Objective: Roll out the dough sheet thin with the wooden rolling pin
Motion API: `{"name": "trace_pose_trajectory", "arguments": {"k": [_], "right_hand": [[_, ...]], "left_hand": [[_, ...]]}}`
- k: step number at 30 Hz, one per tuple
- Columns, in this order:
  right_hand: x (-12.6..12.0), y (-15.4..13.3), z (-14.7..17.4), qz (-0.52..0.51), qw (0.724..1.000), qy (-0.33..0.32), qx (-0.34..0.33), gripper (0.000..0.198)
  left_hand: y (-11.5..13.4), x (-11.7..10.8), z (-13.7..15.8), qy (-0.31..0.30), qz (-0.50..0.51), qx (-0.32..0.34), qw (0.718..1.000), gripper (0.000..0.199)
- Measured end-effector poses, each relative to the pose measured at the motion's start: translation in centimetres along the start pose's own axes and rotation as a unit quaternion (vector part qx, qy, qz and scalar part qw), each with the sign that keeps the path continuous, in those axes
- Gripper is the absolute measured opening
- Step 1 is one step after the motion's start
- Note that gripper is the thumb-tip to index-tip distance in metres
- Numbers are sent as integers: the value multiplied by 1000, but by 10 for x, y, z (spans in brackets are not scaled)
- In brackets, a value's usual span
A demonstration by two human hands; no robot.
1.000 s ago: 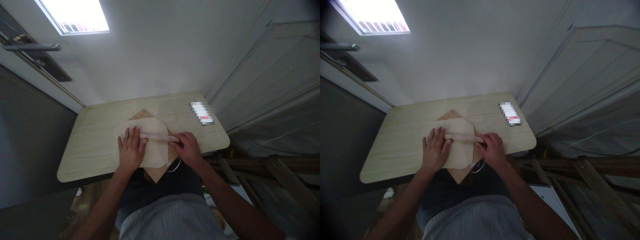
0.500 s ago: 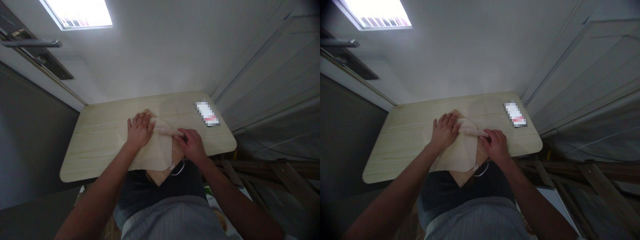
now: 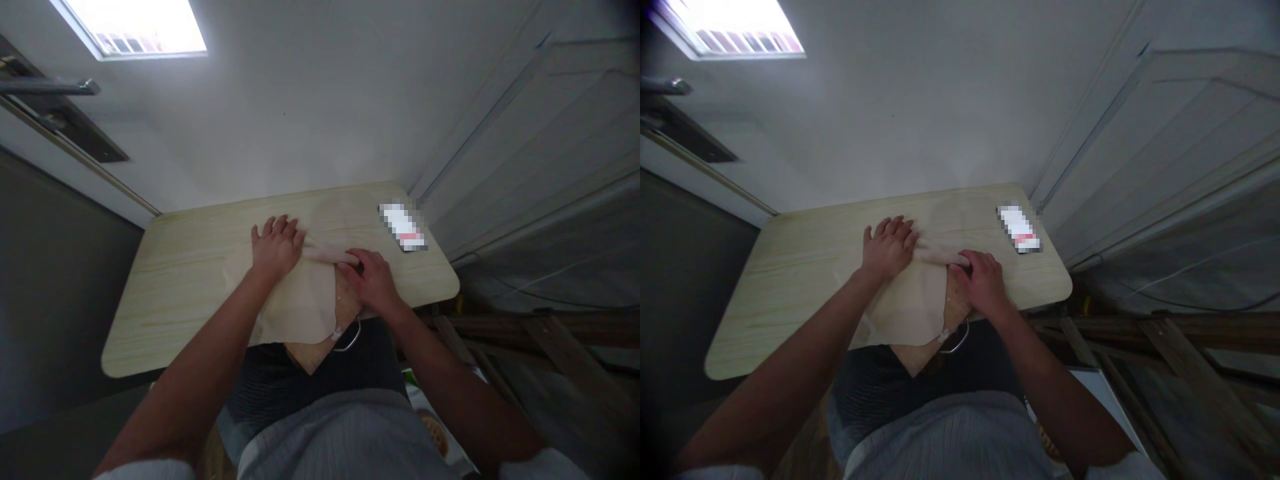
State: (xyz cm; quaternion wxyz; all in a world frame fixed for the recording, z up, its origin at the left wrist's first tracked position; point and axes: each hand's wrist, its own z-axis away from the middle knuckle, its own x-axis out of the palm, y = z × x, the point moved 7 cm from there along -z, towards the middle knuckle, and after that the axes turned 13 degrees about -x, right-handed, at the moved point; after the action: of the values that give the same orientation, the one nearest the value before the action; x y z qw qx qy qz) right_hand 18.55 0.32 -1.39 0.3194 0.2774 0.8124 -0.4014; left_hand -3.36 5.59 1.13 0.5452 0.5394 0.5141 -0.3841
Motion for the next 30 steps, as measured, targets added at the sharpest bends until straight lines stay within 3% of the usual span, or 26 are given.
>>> {"name": "trace_pose_trajectory", "arguments": {"k": [7,10,17,30], "right_hand": [[-1,-18,20,-16,999,-31,-36,32],[-4,-21,25,-27,999,-25,-40,33],[-5,-12,13,-13,1000,0,-26,32],[3,9,-19,24,999,-29,1,38]], "left_hand": [[-21,-5,63,18,19,17,1000,63],[-25,-3,71,12,19,10,1000,65],[-7,-3,28,11,12,4,1000,60],[16,10,-44,-48,6,12,999,59]]}}
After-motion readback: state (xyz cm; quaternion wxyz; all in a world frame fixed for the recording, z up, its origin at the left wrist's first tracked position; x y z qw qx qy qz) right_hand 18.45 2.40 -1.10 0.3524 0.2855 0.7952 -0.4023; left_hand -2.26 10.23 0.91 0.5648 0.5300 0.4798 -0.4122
